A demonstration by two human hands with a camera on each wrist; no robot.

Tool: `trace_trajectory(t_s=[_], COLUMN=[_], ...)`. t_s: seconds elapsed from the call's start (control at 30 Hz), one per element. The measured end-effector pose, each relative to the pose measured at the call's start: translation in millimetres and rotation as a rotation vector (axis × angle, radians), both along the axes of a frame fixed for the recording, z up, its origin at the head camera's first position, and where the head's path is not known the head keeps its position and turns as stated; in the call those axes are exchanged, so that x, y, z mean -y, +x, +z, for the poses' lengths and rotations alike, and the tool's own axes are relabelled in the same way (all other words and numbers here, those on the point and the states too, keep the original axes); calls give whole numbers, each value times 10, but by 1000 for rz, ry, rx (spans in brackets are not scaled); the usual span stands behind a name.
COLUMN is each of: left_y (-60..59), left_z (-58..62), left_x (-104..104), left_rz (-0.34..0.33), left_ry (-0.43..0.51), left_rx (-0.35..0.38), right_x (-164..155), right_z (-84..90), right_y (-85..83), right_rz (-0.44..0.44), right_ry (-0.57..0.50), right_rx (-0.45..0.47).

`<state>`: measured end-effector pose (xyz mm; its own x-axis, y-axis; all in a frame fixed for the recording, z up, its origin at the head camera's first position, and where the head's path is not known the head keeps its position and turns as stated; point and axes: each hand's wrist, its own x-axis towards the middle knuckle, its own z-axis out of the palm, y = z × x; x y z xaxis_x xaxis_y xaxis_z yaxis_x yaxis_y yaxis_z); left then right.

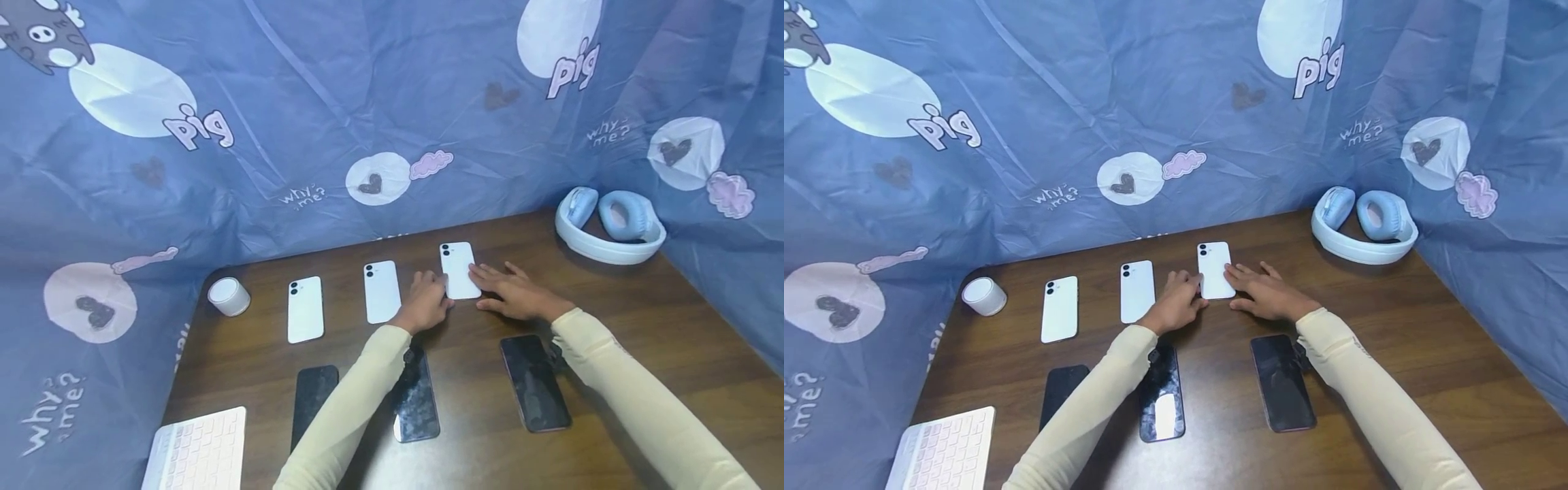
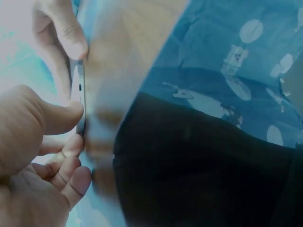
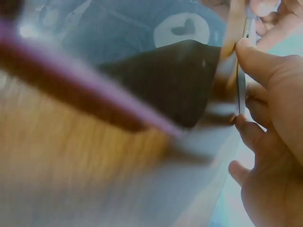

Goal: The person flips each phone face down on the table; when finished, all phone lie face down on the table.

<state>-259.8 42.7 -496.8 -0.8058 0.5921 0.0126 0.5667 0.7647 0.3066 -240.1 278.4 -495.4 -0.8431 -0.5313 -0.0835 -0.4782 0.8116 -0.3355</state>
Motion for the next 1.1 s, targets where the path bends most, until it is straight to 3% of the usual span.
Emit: trace_trajectory(t_s=[0.33,0.57,0.7,0.83,0.93,1.1], left_y=[40,90,194,374,560,959], left_z=[43,110,277,481,596,680], left_x=[-42,180,460,874,1242,1844], left_rz=[-37,-64,-40,21,71,179], left_ry=[-32,-44,0,74,95,58], left_rx=[2,32,-11,-13,10,59], right_x=[-54,104,292,600,868,1319], right_z=[77,206,348,475,518,492], right_y=[30,82,217,424,637,1038], right_rz=[-29,-23,3,57,89,154], right_ry=[78,134,64,-45,-92,-115], right_rx=[-37,-101,-232,-322,-333,-307])
